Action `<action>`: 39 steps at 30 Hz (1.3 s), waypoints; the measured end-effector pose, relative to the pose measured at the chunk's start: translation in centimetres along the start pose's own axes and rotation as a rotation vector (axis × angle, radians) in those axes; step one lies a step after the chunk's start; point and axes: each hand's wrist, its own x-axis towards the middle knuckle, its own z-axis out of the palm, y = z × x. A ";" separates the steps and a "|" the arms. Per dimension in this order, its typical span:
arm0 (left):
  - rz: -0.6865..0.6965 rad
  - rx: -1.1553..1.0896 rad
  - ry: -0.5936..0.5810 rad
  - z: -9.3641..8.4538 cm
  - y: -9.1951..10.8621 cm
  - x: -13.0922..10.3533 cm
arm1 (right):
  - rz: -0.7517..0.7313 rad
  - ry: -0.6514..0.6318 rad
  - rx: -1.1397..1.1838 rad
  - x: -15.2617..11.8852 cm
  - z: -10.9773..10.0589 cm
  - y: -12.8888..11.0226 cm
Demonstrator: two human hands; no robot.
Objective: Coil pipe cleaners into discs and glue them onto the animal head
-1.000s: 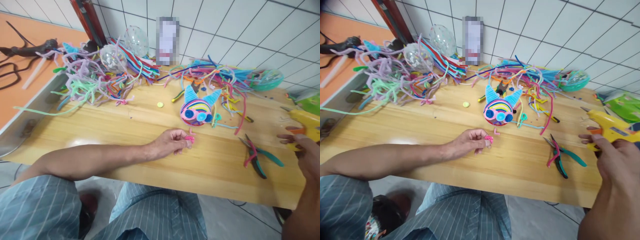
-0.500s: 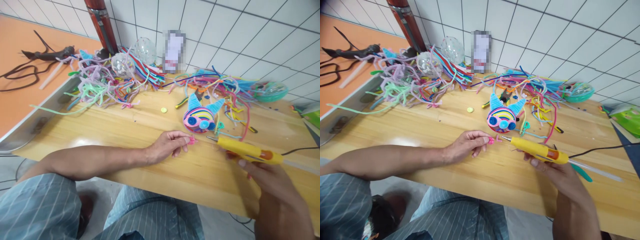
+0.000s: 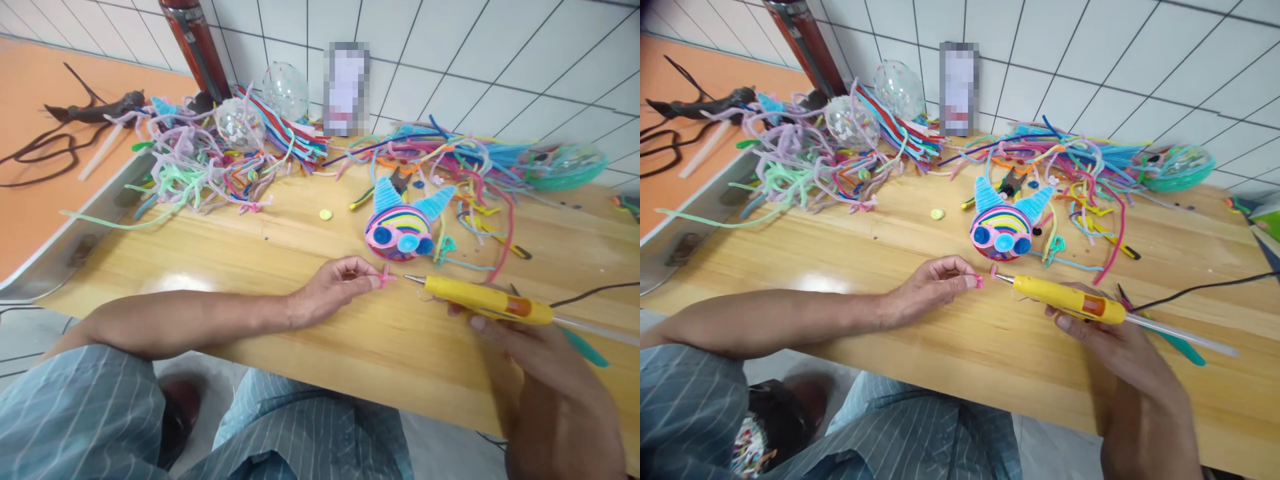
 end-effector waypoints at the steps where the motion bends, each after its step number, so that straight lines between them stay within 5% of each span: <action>1: 0.003 0.017 -0.005 0.1 0.1 -0.1 | 0.000 -0.004 -0.001 -0.1 0.0 0.1; 7: -0.005 0.077 -0.061 0.5 -0.6 -0.2 | -0.048 0.069 -0.064 -0.3 -0.6 0.6; 12: 0.049 0.077 -0.023 0.4 -0.4 -0.4 | -0.473 0.108 -0.423 -0.5 -0.3 1.6; 15: 0.082 0.064 -0.014 0.2 0.0 -0.6 | -0.596 0.163 -0.732 -1.2 0.3 3.6; 20: 0.075 0.037 -0.057 0.1 -0.4 -0.9 | -0.493 0.309 -0.958 -2.8 0.8 7.7; 23: 0.062 0.023 -0.049 0.1 -0.8 -0.9 | -0.494 0.240 -0.895 -3.6 0.3 8.3; 28: 0.052 -0.058 -0.061 0.4 -0.8 -1.0 | -0.481 0.396 -0.847 -5.7 0.6 3.3; 30: 0.031 -0.133 -0.087 0.7 -0.6 -1.2 | -0.383 0.491 -0.705 -6.4 2.8 0.0; 34: -0.036 -0.228 -0.111 1.2 -0.3 -1.9 | -0.267 0.399 -0.347 -5.8 9.1 -4.7; 39: -0.005 -0.172 -0.133 1.2 -0.5 -2.3 | -0.241 0.412 -0.089 -3.6 13.1 -5.3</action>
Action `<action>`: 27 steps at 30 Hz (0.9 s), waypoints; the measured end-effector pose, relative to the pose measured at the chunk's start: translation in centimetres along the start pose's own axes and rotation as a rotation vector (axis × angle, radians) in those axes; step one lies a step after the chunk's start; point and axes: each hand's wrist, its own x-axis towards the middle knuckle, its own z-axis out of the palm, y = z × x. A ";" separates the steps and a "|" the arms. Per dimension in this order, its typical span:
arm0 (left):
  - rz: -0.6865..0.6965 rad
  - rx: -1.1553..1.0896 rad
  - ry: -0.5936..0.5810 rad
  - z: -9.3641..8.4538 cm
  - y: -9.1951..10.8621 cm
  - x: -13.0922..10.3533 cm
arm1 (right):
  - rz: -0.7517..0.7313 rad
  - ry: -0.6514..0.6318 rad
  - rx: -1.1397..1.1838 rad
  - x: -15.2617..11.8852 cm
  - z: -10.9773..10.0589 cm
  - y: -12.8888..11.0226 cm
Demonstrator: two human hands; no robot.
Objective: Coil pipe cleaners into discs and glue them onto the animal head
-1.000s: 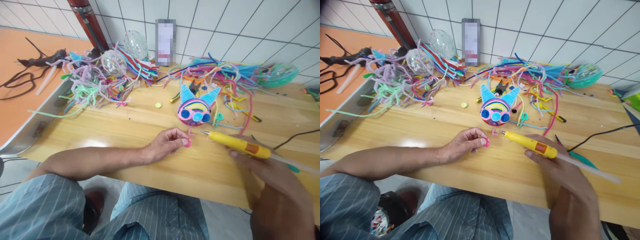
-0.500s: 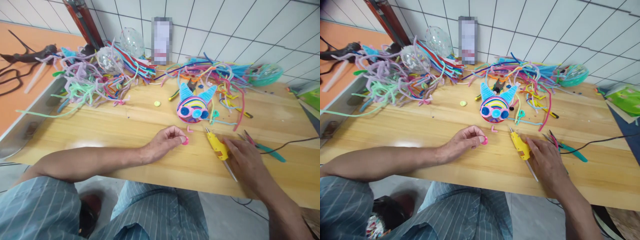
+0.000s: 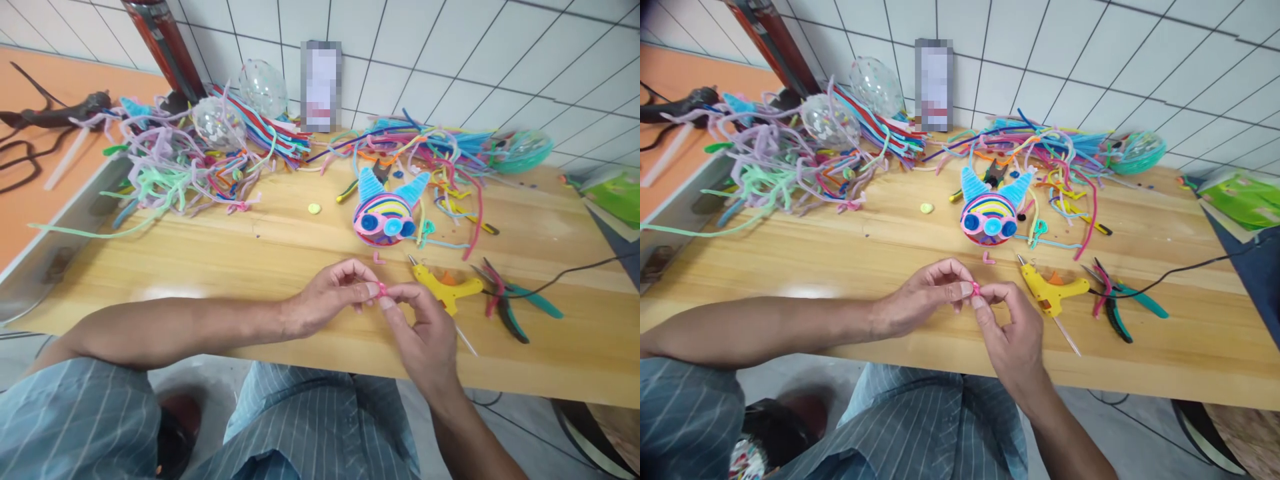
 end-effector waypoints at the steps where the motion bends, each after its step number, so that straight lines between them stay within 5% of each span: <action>1: 0.003 0.021 -0.004 -0.1 0.0 0.0 | 0.009 0.011 0.013 0.1 0.2 0.3; 17: 0.131 0.397 -0.112 -0.5 0.4 -0.2 | 0.041 -0.063 -0.068 0.6 -1.2 -0.1; 27: 0.069 0.299 -0.165 -0.6 0.4 0.0 | -0.030 -0.054 -0.058 0.7 -0.9 -0.1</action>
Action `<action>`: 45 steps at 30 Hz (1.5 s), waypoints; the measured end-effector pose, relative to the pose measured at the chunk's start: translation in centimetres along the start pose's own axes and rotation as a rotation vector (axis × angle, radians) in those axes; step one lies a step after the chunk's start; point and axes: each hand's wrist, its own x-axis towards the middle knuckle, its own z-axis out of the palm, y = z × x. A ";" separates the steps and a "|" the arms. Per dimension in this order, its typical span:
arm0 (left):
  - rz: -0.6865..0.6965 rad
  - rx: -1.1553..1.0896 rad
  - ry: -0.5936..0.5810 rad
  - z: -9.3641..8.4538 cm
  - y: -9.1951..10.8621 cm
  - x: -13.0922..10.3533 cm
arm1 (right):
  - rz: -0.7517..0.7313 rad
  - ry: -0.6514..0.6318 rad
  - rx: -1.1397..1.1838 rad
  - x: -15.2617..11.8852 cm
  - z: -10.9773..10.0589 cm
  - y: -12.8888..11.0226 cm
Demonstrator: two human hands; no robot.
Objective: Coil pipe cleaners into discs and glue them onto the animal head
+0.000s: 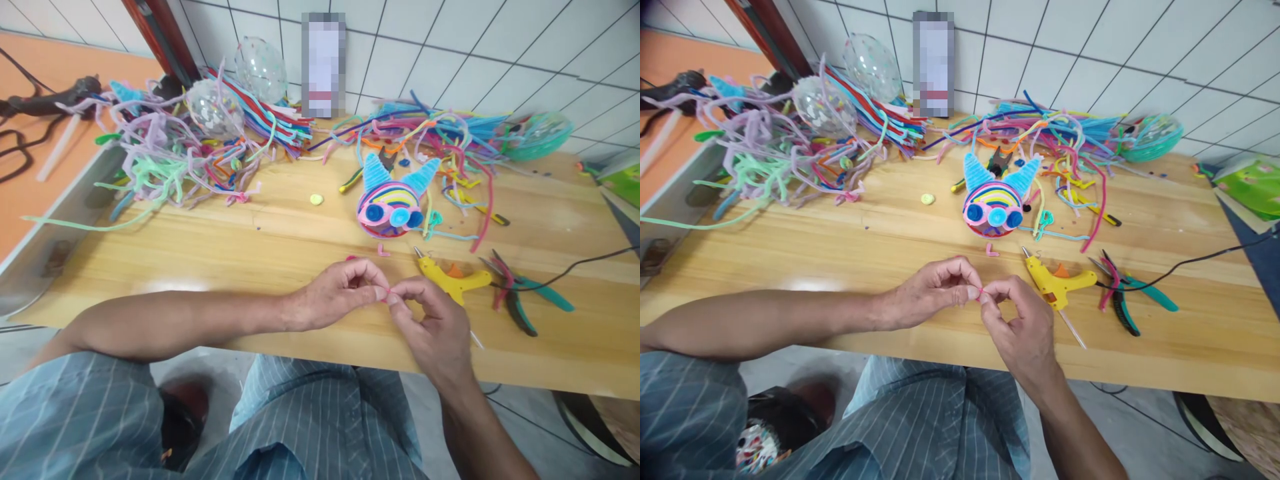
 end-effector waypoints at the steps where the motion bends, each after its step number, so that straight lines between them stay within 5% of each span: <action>1: 0.003 -0.015 0.000 0.0 0.0 0.0 | -0.017 0.003 -0.005 0.0 0.1 0.0; 20: 0.045 0.070 -0.057 -0.3 -0.2 0.0 | 0.066 -0.005 0.037 -0.2 0.6 0.2; 45: 0.053 0.017 0.007 -0.3 -0.5 0.3 | 0.189 0.045 0.144 -2.2 1.3 2.6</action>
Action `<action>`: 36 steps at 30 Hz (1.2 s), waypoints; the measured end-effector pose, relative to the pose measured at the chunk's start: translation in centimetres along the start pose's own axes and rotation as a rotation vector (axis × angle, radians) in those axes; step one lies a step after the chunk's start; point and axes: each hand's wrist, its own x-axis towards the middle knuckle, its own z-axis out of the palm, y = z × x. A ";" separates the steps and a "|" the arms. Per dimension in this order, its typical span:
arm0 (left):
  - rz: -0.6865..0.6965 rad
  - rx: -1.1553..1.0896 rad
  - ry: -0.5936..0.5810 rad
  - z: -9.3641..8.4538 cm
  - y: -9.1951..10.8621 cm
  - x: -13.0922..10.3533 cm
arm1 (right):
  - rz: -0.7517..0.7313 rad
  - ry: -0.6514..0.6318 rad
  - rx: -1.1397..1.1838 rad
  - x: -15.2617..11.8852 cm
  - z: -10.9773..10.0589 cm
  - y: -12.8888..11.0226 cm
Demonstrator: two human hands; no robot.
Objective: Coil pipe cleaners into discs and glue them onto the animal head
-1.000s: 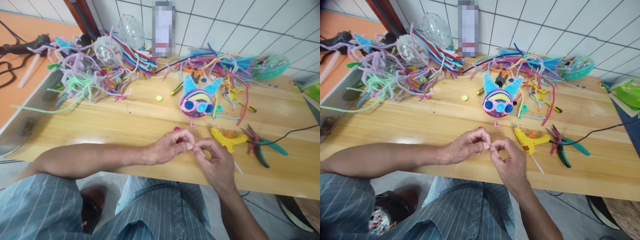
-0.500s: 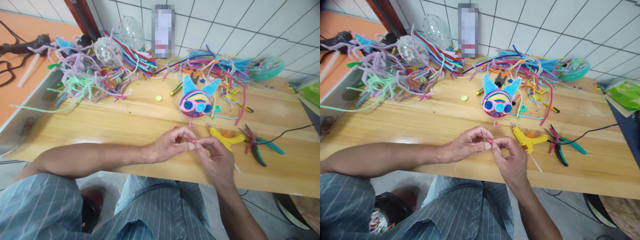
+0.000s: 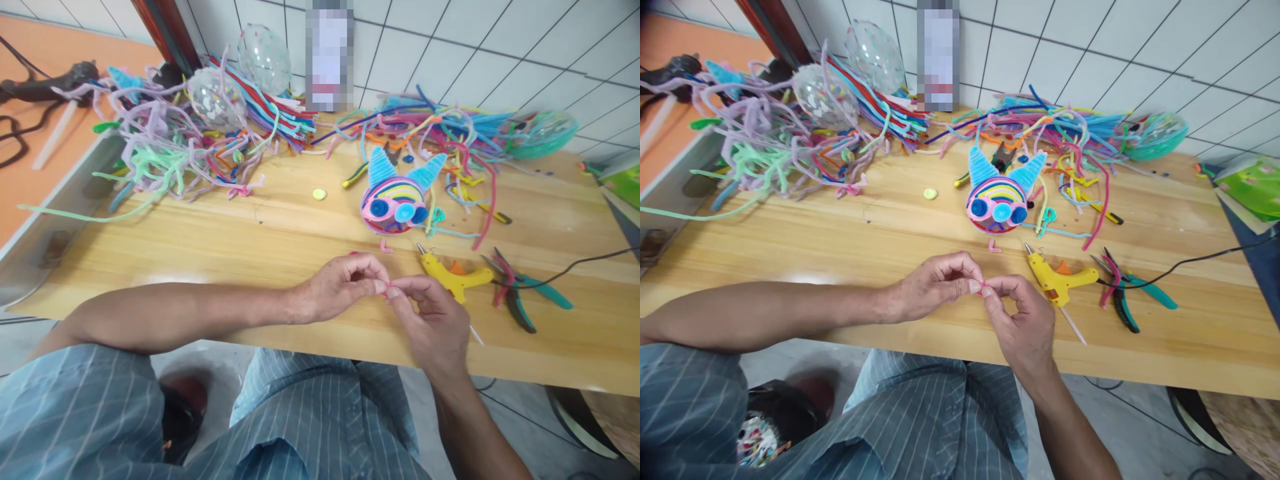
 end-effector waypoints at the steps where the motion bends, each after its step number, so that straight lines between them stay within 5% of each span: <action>1: -0.003 -0.003 0.000 0.0 -0.1 0.0 | -0.002 0.012 0.002 0.0 0.0 0.0; 10: -0.144 -0.054 0.040 0.1 -0.9 0.2 | 0.024 0.121 0.142 0.2 1.3 -0.9; 15: -0.194 -0.140 0.050 0.1 -0.5 0.3 | -0.138 0.082 -0.310 1.2 -3.9 0.4; 21: -0.179 -0.168 0.080 0.1 -0.5 0.5 | -0.587 -0.112 -0.912 4.9 -11.5 6.3; 25: -0.190 -0.196 0.097 -0.1 -0.7 0.7 | -0.606 -0.257 -0.904 5.6 -12.0 8.6; 33: -0.180 -0.214 0.098 -0.4 -1.0 1.1 | -0.550 -0.279 -0.956 6.1 -11.6 9.4; 36: -0.192 -0.198 0.093 -0.4 -0.9 1.2 | -0.530 -0.270 -0.761 5.8 -12.8 8.9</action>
